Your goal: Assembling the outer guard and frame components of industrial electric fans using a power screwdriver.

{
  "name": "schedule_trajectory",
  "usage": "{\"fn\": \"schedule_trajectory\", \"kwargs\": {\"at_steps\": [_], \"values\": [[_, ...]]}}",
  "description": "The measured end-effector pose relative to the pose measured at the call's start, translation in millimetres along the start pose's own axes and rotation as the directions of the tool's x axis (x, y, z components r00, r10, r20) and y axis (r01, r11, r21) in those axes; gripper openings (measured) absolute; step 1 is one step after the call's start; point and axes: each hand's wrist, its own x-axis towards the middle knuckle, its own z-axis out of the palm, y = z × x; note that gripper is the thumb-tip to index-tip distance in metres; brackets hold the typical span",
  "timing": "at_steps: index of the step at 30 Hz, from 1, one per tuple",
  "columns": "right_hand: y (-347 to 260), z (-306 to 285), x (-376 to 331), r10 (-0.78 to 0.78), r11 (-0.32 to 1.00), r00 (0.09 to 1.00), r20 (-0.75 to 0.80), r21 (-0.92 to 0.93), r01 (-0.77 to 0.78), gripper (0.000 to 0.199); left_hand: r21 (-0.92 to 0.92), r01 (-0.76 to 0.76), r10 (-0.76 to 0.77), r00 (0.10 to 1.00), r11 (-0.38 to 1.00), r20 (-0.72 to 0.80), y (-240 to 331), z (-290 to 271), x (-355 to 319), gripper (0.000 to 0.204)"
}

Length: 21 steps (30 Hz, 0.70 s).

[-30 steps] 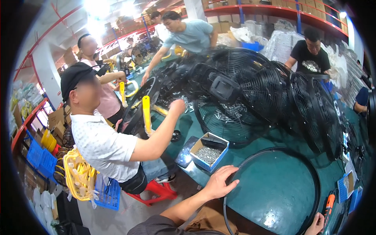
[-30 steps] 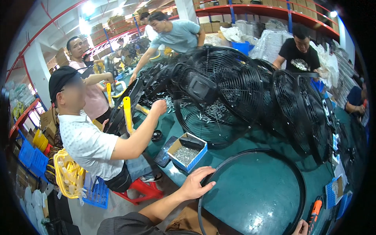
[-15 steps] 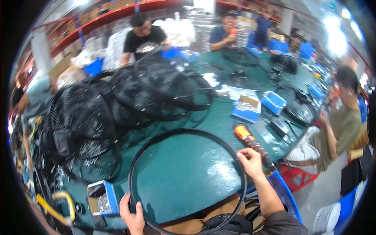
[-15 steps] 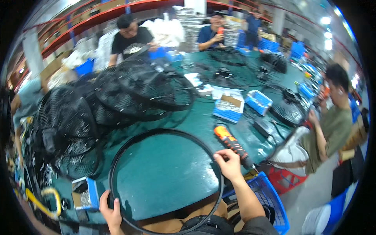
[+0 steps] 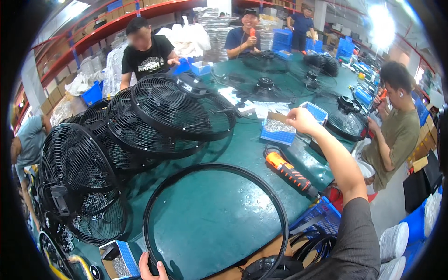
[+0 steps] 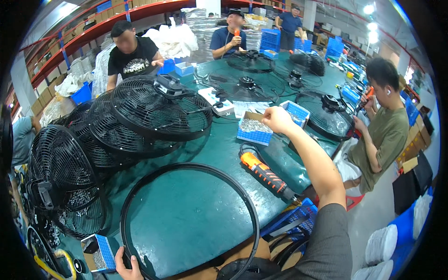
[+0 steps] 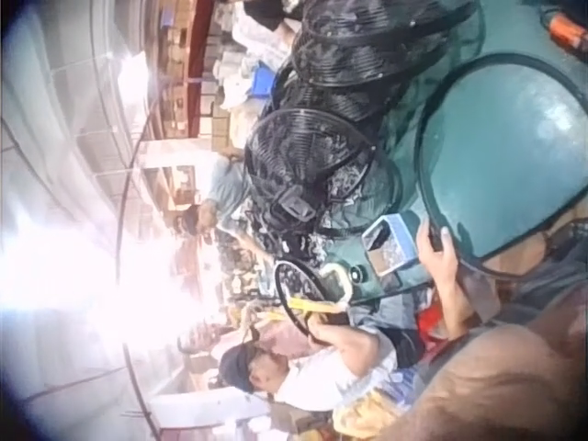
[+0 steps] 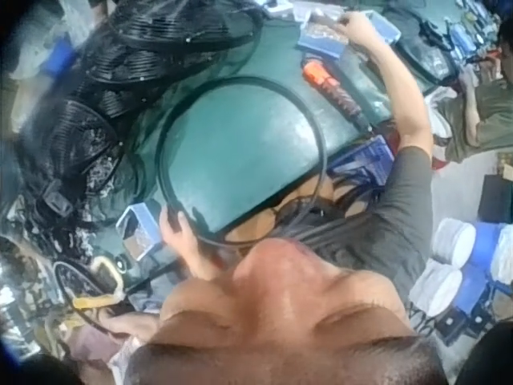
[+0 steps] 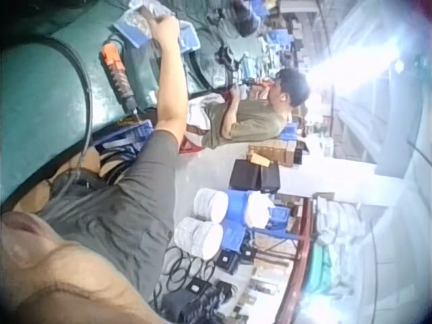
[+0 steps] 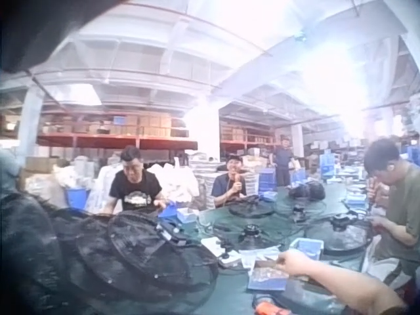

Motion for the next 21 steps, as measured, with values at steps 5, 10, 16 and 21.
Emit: {"fn": "schedule_trajectory", "kwargs": {"at_steps": [5,10,16,21], "values": [[16.7,15.6,46.1,0.002,0.992,0.998,-0.063,-0.129,-0.010,0.027,0.068,-0.041,0.039,0.999,0.997,0.021,-1.4,0.1,2.4,0.042],[25.6,23.3,54.3,-0.012,0.988,0.992,-0.122,-0.157,-0.007,0.030,0.068,-0.044,0.042,0.998,0.997,0.036,-3.2,2.7,3.7,0.042],[33.8,34.9,70.5,-0.149,0.960,0.943,-0.297,-0.274,0.065,0.042,0.075,-0.043,0.041,0.999,0.996,0.024,-3.7,3.6,4.5,0.042],[36.8,45.2,128.0,0.208,0.978,0.930,-0.303,0.042,-0.205,0.051,0.065,0.016,-0.014,0.999,0.998,-0.031,1.5,5.2,3.1,0.044]]}}
